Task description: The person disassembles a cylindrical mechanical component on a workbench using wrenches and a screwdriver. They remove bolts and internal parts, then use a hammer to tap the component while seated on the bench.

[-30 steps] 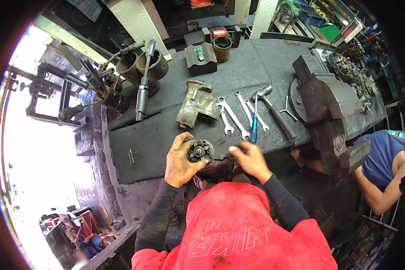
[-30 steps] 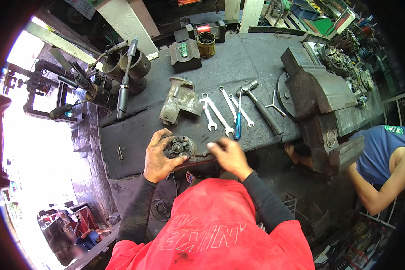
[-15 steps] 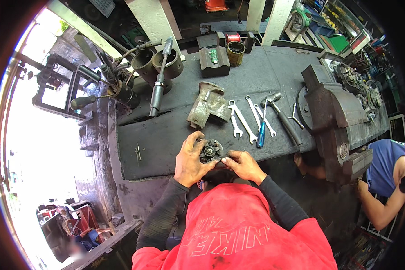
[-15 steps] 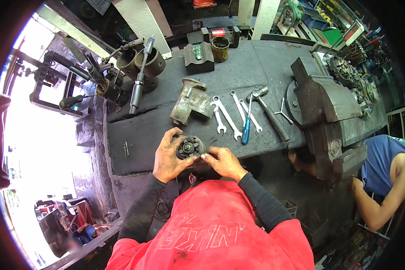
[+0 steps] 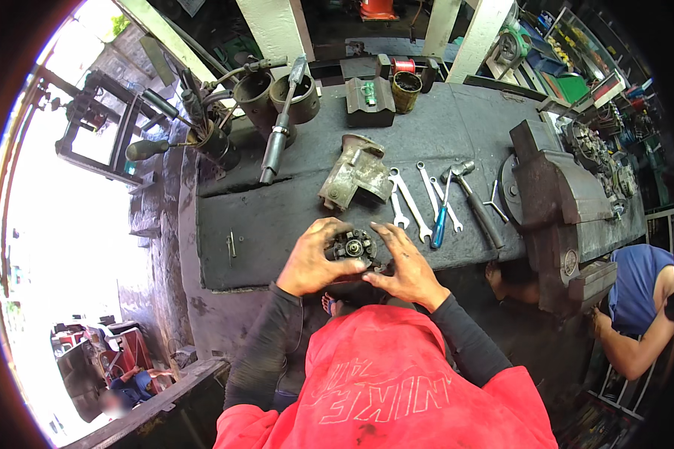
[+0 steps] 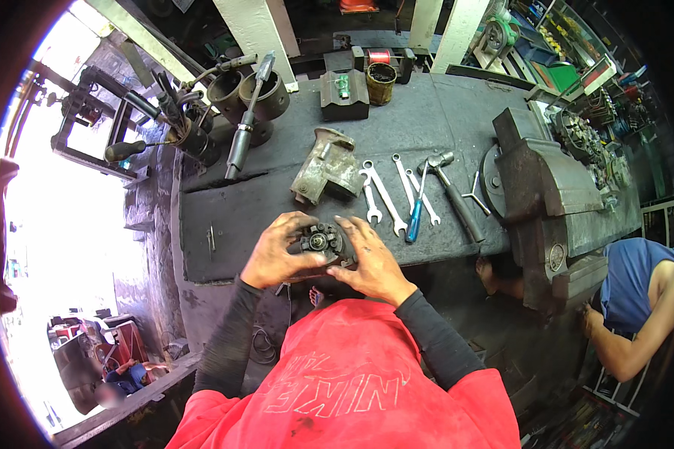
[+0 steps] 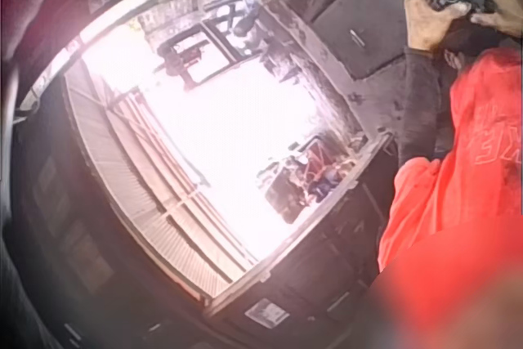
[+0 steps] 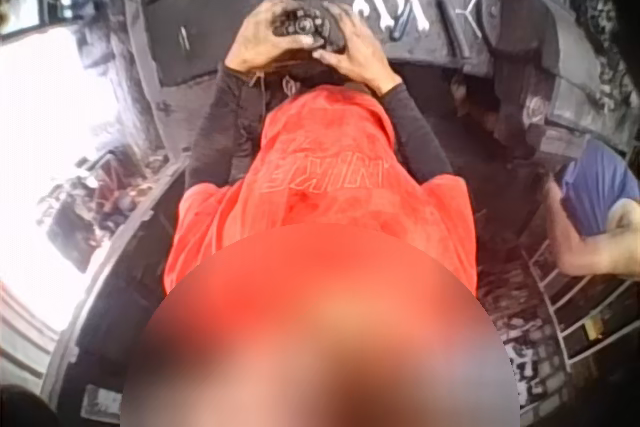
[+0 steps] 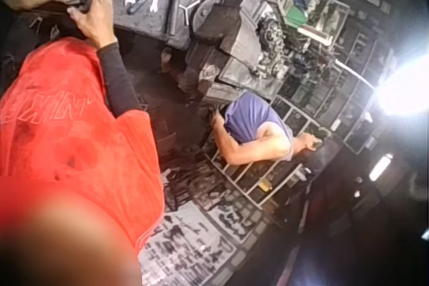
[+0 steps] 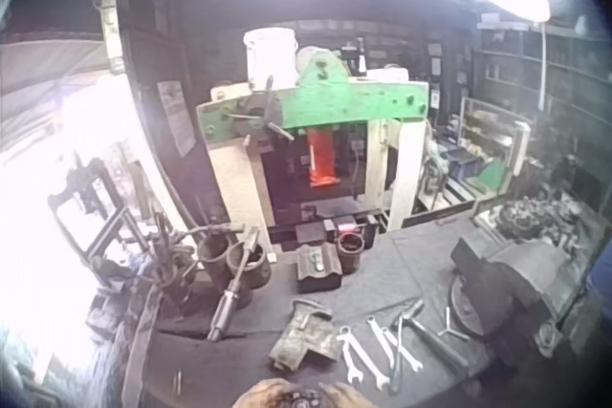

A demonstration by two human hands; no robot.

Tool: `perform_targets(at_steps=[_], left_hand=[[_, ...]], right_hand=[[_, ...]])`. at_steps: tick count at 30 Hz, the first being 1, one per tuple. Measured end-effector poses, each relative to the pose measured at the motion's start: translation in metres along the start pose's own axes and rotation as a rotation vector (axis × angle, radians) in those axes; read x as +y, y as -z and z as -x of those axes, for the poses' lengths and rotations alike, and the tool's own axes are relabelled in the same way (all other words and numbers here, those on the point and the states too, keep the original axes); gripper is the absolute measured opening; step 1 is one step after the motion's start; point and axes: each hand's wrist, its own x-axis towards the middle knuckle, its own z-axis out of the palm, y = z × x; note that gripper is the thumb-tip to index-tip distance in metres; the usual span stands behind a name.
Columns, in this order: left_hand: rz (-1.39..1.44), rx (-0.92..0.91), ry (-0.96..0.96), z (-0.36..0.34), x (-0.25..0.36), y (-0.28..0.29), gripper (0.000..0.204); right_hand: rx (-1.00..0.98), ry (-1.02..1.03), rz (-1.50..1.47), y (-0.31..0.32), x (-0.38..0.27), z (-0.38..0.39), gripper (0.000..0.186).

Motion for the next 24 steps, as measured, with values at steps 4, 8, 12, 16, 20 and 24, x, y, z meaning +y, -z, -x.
perform_targets(at_steps=[4, 8, 12, 16, 20, 24], left_hand=[[0.401, -0.025, 0.26, -0.012, -0.017, 0.008, 0.042], [0.279, 0.094, 0.164, -0.016, -0.04, 0.003, 0.025], [0.365, 0.296, 0.374, -0.013, -0.061, -0.014, 0.025], [0.513, 0.313, 0.265, -0.007, -0.072, -0.021, 0.029], [0.621, 0.332, 0.205, 0.0, -0.07, -0.021, 0.032], [0.641, 0.354, 0.239, 0.008, -0.065, -0.021, 0.037]], right_hand=[[-0.025, 0.148, 0.083, -0.007, -0.007, -0.019, 0.098], [-0.058, 0.113, 0.093, -0.011, -0.003, -0.032, 0.084], [-0.047, 0.184, 0.074, -0.007, 0.0, -0.034, 0.086], [-0.053, 0.152, 0.007, -0.007, 0.0, -0.031, 0.081], [0.03, 0.19, -0.109, -0.004, -0.006, -0.035, 0.078], [0.158, 0.075, -0.71, 0.025, -0.01, -0.054, 0.078]])
